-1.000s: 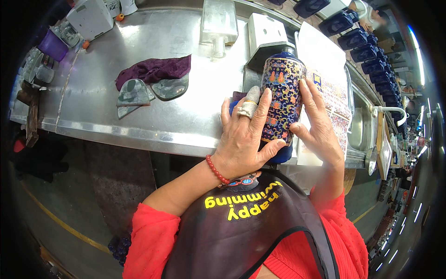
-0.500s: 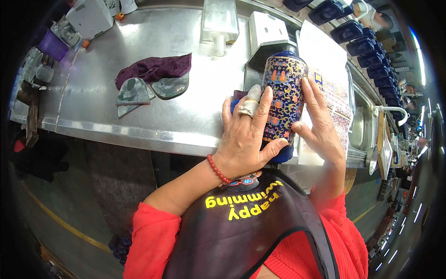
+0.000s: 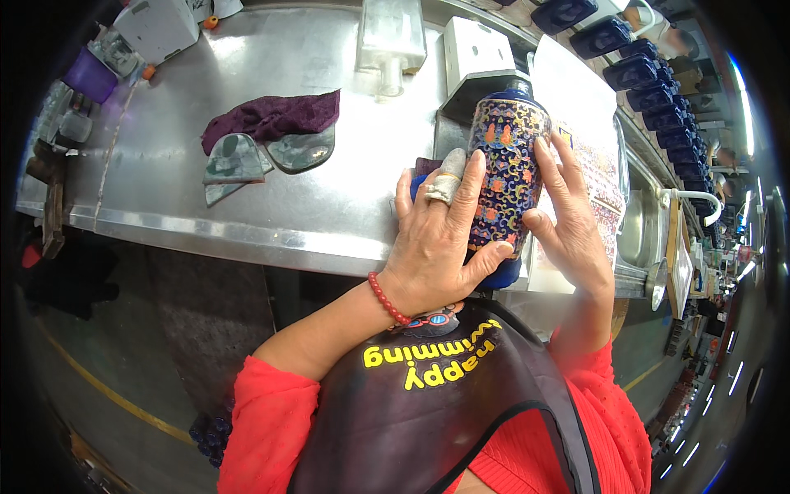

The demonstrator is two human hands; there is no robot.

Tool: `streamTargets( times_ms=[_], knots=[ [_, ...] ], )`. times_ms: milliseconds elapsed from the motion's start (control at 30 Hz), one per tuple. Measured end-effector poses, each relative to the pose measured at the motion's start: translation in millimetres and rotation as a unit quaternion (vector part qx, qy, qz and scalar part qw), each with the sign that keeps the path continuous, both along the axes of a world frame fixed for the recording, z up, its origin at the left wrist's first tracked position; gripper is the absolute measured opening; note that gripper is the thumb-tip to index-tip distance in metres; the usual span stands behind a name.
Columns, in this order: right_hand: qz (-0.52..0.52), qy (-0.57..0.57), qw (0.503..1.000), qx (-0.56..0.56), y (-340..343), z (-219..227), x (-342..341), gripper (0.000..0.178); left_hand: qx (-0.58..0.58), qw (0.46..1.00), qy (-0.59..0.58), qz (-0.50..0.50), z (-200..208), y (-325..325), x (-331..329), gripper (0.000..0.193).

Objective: The person applies decorative stickers to a blue cylindrical container. They peel stickers from a sheet, position them on the container, and smooth them with a black card. The person repeats this process for multiple stickers, rotating the container as needed.

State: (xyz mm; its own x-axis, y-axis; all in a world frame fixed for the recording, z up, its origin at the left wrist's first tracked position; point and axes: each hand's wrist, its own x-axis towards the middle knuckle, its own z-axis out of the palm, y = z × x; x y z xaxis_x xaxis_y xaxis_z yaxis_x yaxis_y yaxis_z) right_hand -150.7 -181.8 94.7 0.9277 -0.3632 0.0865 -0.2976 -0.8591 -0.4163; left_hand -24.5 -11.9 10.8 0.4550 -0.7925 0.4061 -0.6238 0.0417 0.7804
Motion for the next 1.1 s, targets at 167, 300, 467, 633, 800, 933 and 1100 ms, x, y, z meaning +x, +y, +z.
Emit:
streamTargets(
  times_ms=[167,300,467,633,800,933,1100],
  knots=[
    [0.003,-0.011,1.0,-0.005,-0.3,-0.7,1.1,0.078,0.001,1.0,-0.001,0.003,-0.4,-1.0,-0.1,0.101],
    [-0.005,-0.001,1.0,0.003,-0.3,-0.1,1.0,0.08,-0.001,1.0,-0.002,0.006,-0.9,-1.3,-0.6,0.101],
    [-0.008,0.006,1.0,-0.004,-1.3,0.8,1.2,0.082,-0.003,1.0,-0.002,0.003,-1.8,-1.6,-0.2,0.1],
    [-0.003,0.002,1.0,-0.001,-2.3,0.2,1.0,0.081,0.0,1.0,-0.003,0.003,-1.7,-1.4,-0.1,0.099],
    [0.0,0.006,1.0,-0.008,-3.2,1.4,0.5,0.08,0.001,1.0,-0.003,0.002,-2.1,-1.4,-0.1,0.099],
    [0.005,0.007,1.0,-0.017,-0.4,2.7,-1.5,0.082,-0.003,1.0,0.007,0.001,-3.3,-1.2,0.5,0.102],
    [0.019,0.009,1.0,-0.01,3.2,2.0,-2.9,0.083,-0.004,1.0,0.002,-0.002,-5.2,-1.0,0.9,0.105]
  ],
)
